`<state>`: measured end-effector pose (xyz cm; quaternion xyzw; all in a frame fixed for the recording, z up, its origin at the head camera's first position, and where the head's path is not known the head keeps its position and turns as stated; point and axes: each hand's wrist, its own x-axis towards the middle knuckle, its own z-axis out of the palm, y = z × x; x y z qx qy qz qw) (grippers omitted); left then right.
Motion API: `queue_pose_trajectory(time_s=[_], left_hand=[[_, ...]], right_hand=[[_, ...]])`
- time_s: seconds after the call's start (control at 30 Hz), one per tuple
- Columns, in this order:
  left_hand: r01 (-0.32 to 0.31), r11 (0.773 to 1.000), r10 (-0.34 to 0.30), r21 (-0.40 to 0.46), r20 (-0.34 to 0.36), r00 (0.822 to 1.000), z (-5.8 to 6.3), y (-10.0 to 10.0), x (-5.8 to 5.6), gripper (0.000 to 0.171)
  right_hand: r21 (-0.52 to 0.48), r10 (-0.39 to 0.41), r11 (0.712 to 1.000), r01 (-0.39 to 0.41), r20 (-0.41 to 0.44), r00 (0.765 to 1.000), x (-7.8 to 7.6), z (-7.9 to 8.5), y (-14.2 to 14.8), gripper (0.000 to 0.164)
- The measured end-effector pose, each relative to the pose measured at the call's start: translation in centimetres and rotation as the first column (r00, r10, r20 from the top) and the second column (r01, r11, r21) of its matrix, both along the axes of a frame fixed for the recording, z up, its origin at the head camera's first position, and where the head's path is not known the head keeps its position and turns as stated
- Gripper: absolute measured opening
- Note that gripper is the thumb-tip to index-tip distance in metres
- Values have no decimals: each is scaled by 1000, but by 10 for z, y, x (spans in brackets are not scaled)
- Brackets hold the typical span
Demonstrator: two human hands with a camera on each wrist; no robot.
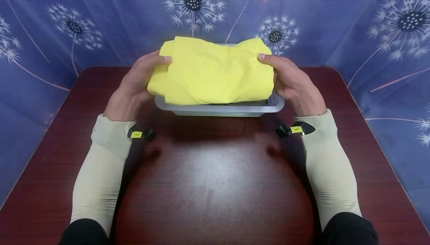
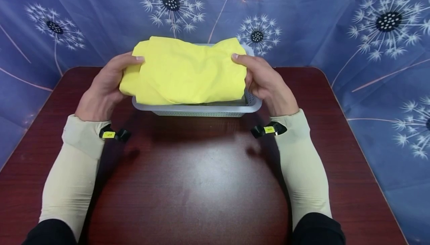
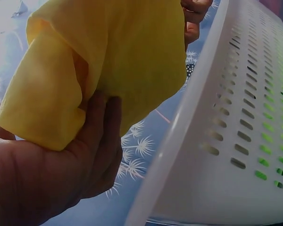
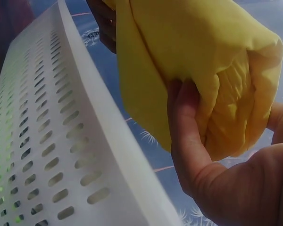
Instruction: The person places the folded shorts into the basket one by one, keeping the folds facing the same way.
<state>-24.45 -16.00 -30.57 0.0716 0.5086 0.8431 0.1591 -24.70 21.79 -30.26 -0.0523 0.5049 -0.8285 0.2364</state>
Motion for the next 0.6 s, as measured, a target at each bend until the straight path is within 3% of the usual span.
queue_pose_trajectory(time_s=[0.17, 0.6], left_hand=[[12, 999, -11, 48, -20, 1000, -3, 0, -5, 40], [-28, 999, 29, 36, -41, 999, -15, 1, -22, 52]], right_hand=[[-41, 18, 999, -17, 15, 1000, -5, -2, 1, 21], [-13, -86, 996, 87, 53, 995, -19, -13, -4, 20]])
